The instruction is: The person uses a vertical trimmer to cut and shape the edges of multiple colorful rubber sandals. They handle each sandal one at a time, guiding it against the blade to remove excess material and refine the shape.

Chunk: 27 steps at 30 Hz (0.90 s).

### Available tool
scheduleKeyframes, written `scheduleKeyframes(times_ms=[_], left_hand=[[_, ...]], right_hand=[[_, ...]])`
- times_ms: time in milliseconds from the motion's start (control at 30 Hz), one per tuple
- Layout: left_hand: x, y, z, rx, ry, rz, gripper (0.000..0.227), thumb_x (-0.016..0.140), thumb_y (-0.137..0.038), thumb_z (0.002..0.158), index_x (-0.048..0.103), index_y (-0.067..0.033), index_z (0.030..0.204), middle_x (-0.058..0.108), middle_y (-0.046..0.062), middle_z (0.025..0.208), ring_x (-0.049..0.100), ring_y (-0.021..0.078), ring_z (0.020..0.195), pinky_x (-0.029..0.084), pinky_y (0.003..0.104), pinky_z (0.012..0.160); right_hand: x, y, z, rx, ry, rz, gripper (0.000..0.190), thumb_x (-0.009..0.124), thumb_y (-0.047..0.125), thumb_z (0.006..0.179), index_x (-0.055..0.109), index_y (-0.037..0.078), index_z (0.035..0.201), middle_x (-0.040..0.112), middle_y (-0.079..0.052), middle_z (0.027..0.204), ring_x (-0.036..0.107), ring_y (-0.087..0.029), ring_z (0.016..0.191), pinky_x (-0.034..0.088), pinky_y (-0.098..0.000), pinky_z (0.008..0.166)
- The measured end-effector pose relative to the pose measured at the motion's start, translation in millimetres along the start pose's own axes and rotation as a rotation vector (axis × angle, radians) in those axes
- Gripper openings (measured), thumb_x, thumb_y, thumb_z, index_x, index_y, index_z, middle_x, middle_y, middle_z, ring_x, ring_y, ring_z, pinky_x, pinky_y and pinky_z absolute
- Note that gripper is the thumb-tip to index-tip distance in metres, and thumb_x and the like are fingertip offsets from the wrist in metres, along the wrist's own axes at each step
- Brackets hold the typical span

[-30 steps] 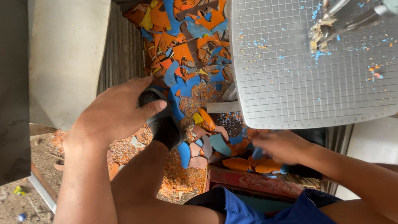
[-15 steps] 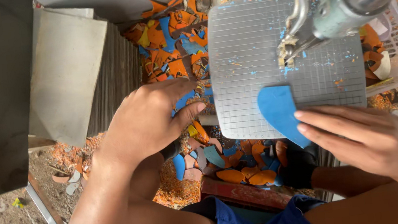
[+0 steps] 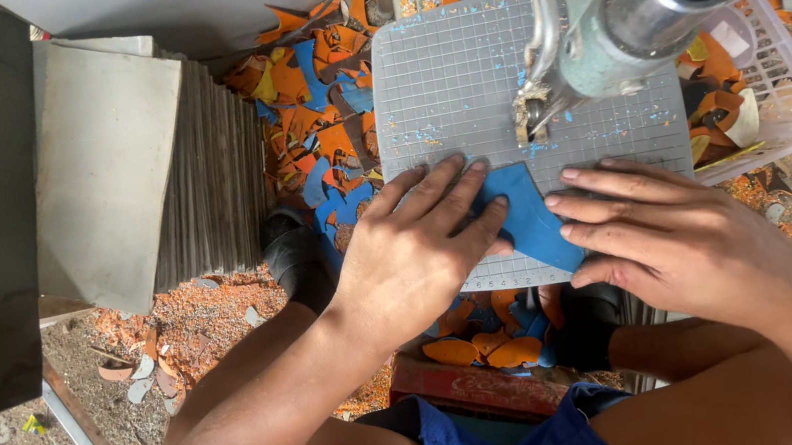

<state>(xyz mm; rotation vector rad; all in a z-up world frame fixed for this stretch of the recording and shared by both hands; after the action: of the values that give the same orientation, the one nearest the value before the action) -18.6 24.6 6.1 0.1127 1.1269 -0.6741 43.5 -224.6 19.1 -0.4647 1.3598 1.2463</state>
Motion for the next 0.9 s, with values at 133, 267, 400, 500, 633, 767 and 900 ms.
scheduleKeyframes(times_ms=[133, 267, 400, 500, 633, 767, 900], left_hand=[[6, 1, 5, 0.016, -0.017, 0.044, 0.035, 0.073, -0.035, 0.09, 0.077, -0.0071, 0.11, 0.072, 0.017, 0.126, 0.065, 0.0299, 0.124, 0.052, 0.044, 0.104], [10, 3, 10, 0.006, -0.042, 0.043, 0.038, 0.074, -0.037, 0.09, 0.077, -0.0051, 0.111, 0.074, 0.015, 0.123, 0.066, 0.0282, 0.122, 0.054, 0.041, 0.102], [11, 4, 14, 0.005, -0.046, 0.024, 0.038, 0.075, -0.036, 0.091, 0.077, -0.004, 0.112, 0.074, 0.013, 0.123, 0.066, 0.0273, 0.12, 0.054, 0.041, 0.101], [12, 4, 16, 0.001, -0.046, 0.026, 0.038, 0.075, -0.036, 0.09, 0.077, -0.0049, 0.111, 0.074, 0.013, 0.122, 0.066, 0.0275, 0.118, 0.054, 0.041, 0.099], [14, 5, 18, 0.005, -0.052, 0.031, 0.039, 0.075, -0.037, 0.09, 0.077, -0.0043, 0.111, 0.074, 0.013, 0.123, 0.066, 0.0269, 0.12, 0.054, 0.041, 0.1], [16, 5, 19, -0.003, -0.052, 0.032, 0.039, 0.076, -0.038, 0.09, 0.077, -0.0047, 0.11, 0.074, 0.013, 0.122, 0.066, 0.0262, 0.12, 0.054, 0.041, 0.101], [17, 6, 21, 0.006, -0.052, 0.033, 0.038, 0.076, -0.037, 0.089, 0.078, -0.0047, 0.11, 0.074, 0.013, 0.122, 0.066, 0.026, 0.119, 0.054, 0.04, 0.099]], right_hand=[[-1, -12, 2, -0.005, -0.001, 0.052, 0.04, 0.082, 0.022, 0.072, 0.076, 0.007, 0.108, 0.074, -0.006, 0.12, 0.068, -0.024, 0.12, 0.052, -0.0415, 0.11], [-1, -19, 2, 0.017, 0.038, 0.045, 0.039, 0.081, 0.018, 0.072, 0.077, 0.012, 0.111, 0.072, -0.007, 0.126, 0.066, -0.024, 0.122, 0.049, -0.0416, 0.109], [-2, -26, 0, 0.023, 0.067, 0.053, 0.038, 0.078, 0.01, 0.073, 0.077, 0.013, 0.111, 0.072, -0.006, 0.126, 0.066, -0.023, 0.122, 0.046, -0.0422, 0.108], [-3, -29, 0, 0.021, 0.062, 0.07, 0.037, 0.079, 0.013, 0.073, 0.077, 0.013, 0.11, 0.073, -0.005, 0.124, 0.066, -0.022, 0.122, 0.046, -0.0418, 0.108], [-2, -32, 1, 0.008, 0.061, 0.045, 0.035, 0.077, 0.005, 0.075, 0.078, 0.013, 0.109, 0.074, -0.005, 0.122, 0.068, -0.022, 0.12, 0.047, -0.0409, 0.107], [0, -33, 3, 0.018, 0.028, 0.081, 0.036, 0.081, 0.015, 0.073, 0.077, 0.012, 0.108, 0.075, -0.005, 0.12, 0.068, -0.023, 0.12, 0.047, -0.0403, 0.107], [-2, -33, 2, 0.028, 0.012, 0.076, 0.036, 0.082, 0.015, 0.073, 0.077, 0.011, 0.108, 0.074, -0.006, 0.12, 0.068, -0.023, 0.12, 0.047, -0.0402, 0.107]])
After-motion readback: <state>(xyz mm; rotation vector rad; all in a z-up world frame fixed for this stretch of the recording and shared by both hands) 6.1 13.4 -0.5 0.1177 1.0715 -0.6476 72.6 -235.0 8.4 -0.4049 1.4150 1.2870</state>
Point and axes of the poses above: each hand's wrist, its own z-axis towards the middle knuckle, its own x-axis out of the palm, y = z × x, the point moved 1 cm from there along z, towards the middle knuckle
